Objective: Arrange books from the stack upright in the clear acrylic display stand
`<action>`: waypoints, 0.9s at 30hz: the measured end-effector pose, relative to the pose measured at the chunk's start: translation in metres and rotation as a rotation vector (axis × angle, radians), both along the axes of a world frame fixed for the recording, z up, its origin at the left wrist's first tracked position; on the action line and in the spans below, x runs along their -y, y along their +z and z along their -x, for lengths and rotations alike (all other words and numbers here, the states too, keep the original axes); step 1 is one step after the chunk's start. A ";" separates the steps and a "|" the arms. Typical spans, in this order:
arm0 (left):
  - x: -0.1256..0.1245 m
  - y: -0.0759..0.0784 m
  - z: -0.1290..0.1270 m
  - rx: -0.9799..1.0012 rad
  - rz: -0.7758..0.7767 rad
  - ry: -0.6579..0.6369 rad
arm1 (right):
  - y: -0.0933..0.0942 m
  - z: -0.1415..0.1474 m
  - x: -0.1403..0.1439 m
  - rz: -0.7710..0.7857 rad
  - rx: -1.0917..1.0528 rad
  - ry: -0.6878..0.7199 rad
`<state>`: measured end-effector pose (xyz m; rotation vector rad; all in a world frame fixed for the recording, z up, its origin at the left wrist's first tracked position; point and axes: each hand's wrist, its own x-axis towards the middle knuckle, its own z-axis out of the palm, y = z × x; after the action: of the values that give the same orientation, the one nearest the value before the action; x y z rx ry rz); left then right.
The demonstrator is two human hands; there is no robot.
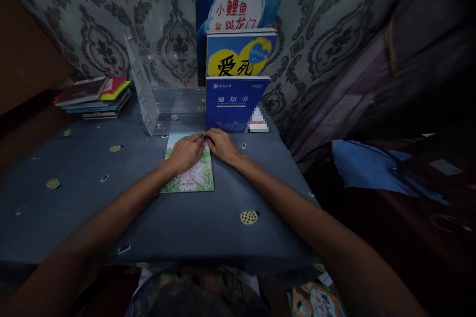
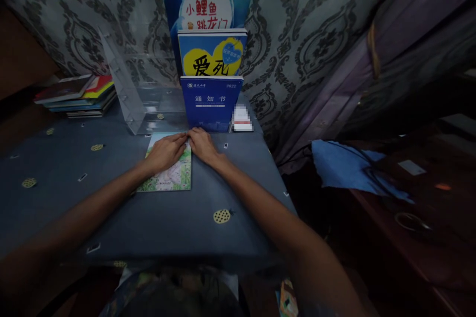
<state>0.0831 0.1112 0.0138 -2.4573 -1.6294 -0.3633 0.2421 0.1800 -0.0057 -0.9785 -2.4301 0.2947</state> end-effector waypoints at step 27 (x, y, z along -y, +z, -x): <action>0.095 0.014 0.010 0.011 0.023 -0.389 | 0.015 -0.044 0.098 0.358 -0.348 0.168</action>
<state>0.0731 0.0163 0.0278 -2.7887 -1.1557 -0.4098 0.2862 0.0817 0.0096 -0.7838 -2.1771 0.9055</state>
